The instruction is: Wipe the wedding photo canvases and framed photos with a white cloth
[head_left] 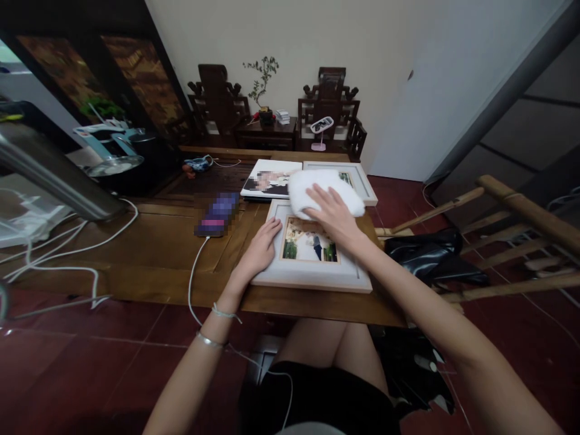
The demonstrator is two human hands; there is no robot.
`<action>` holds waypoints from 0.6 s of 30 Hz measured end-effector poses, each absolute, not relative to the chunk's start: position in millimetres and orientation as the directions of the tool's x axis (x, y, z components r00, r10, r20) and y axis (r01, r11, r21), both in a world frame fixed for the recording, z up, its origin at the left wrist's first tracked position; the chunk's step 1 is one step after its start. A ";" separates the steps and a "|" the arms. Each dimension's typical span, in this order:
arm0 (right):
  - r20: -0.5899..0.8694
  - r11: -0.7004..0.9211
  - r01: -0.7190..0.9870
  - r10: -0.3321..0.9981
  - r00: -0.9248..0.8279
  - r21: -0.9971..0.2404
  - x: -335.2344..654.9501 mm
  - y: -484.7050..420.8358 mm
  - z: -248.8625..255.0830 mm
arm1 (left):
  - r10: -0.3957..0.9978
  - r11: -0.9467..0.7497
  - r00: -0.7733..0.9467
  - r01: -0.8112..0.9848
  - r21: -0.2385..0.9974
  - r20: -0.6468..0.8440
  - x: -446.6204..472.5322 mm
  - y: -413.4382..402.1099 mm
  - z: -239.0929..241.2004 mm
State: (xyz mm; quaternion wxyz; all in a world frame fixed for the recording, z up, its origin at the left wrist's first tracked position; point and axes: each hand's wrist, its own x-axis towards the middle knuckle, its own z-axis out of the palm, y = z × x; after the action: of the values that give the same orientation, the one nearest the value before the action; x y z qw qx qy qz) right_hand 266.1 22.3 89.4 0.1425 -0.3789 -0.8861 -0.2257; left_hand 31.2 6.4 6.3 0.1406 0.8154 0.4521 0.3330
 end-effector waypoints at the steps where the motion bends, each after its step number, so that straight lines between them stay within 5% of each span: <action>1: 0.368 0.654 0.685 0.580 -0.726 0.320 253.2 31.0 88.1 | 0.828 -0.556 0.369 0.636 0.535 0.422 30.7 6.6 5.9; 5: 0.193 0.731 0.602 0.572 -0.797 0.321 222.4 56.5 74.8 | 0.825 -0.559 0.373 0.645 0.520 0.425 30.2 5.7 6.4; 11: 0.158 0.689 0.683 0.667 -0.728 0.241 224.4 54.7 73.1 | 0.809 -0.584 0.403 0.638 0.502 0.429 30.4 5.5 8.0; 18: 0.087 0.543 0.781 0.801 -0.592 0.309 285.9 37.2 96.0 | 0.825 -0.562 0.371 0.612 0.556 0.426 30.8 6.9 5.3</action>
State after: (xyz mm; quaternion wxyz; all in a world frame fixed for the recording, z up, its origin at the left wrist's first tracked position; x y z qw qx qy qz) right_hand 285.9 37.2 96.0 -0.0321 -0.4507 -0.8777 -0.1593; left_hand 30.8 6.9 5.3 0.1542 0.8134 0.4418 0.3456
